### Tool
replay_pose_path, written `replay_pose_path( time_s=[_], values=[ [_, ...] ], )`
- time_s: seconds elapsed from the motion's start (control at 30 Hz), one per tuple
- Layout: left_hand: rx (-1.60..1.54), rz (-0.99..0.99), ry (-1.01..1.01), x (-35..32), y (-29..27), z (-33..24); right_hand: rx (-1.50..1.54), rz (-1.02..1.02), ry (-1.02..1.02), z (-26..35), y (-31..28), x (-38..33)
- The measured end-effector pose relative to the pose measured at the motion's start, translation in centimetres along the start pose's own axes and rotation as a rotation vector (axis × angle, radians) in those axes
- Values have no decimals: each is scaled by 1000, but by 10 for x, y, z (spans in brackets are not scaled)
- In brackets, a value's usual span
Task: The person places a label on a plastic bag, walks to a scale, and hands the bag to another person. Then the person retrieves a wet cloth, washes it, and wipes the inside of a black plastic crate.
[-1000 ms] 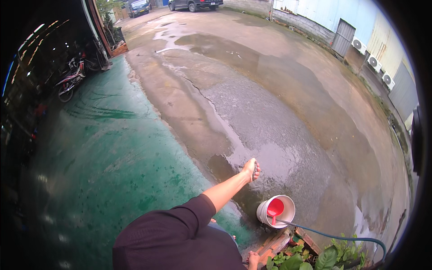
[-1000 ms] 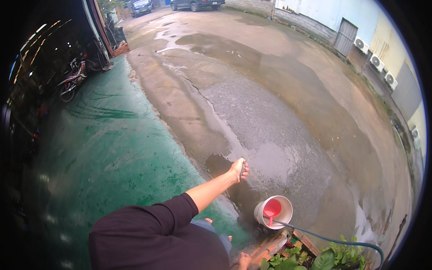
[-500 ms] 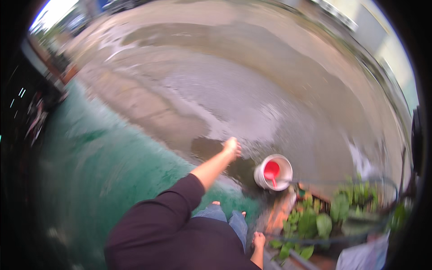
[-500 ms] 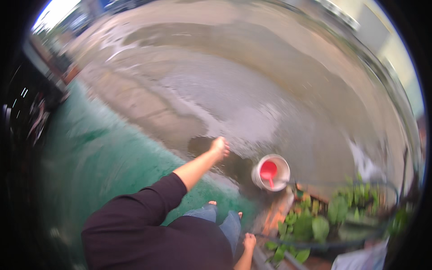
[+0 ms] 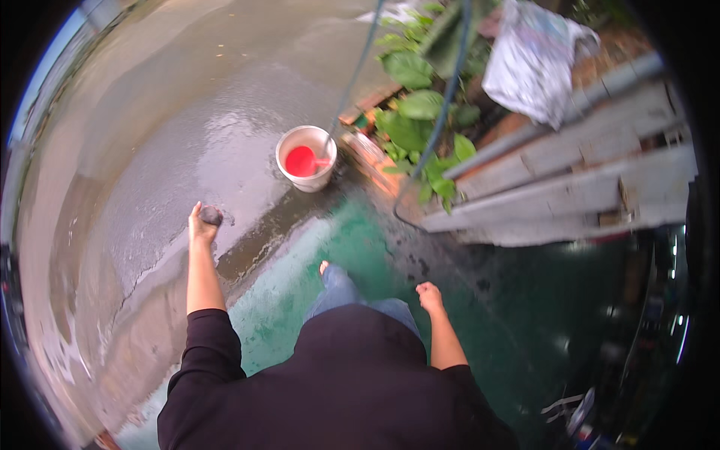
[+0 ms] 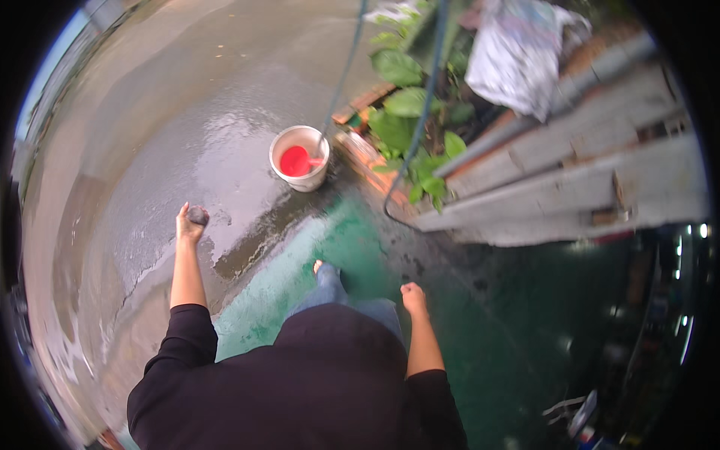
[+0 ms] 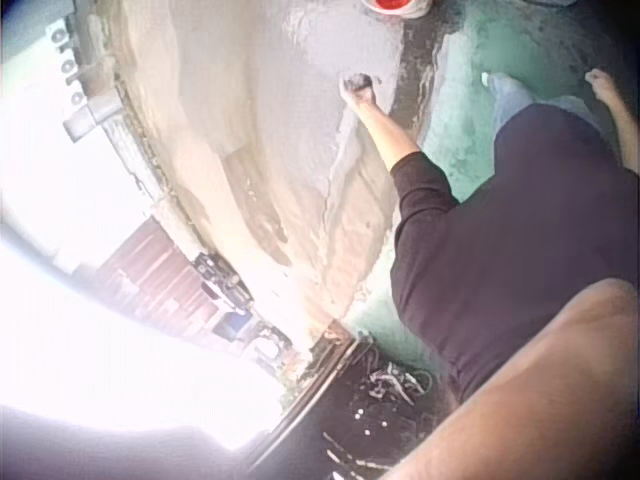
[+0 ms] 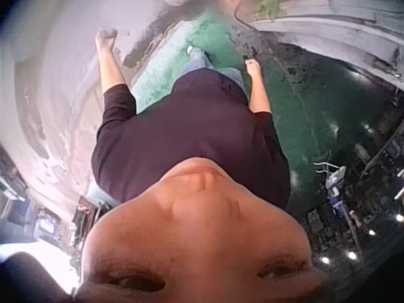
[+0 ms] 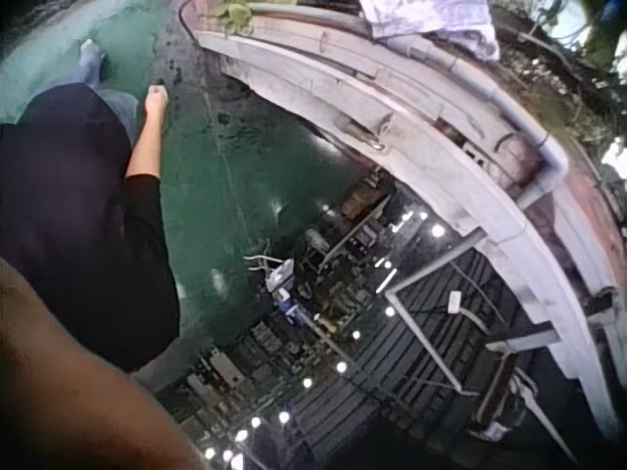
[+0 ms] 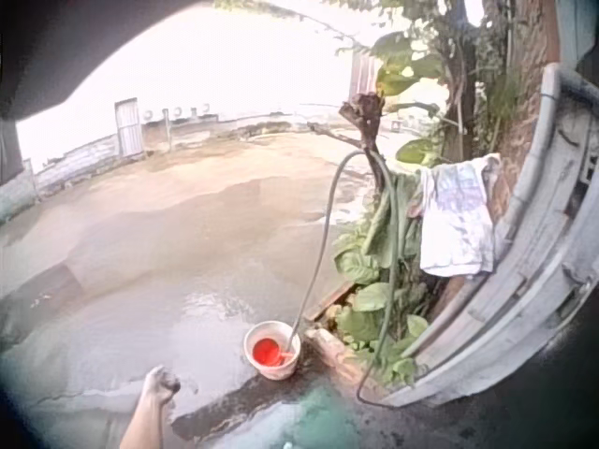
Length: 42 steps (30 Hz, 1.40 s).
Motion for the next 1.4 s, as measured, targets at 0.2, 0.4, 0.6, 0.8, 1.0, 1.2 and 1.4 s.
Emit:
replay_pose_path(
  time_s=[0.2, 0.4, 0.6, 0.8, 1.0, 1.2, 1.4],
  values=[
    [42, 121, 146, -56, 0, -9, 69, -30, 150, -107, -7, -73],
    [-409, 159, -76, -90, 14, 1, 92, 174, 551, -178, -22, -180],
    [-288, 459, 58, -105, 66, -31, 204, 60, 676, -170, -25, -228],
    [142, 319, 386, -124, 112, -92, 140, 23, 467, -118, 16, -218],
    [341, 301, 456, -116, 146, -138, 115, -32, 564, -81, 7, -239],
    [506, 529, 1060, -120, 149, -267, 162, -163, 627, -100, -20, -295],
    [691, -30, 1223, -142, 13, -197, 224, -410, 749, -180, 21, -432]
  ],
)
Point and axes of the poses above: each hand's wrist, its own x-axis towards the middle knuckle, its own y-axis out of the palm, z = x × y, the point moved 4 cm from there along x, towards the middle knuckle, and after that the axes turned 10 degrees about -z, right-handed, at the moved point
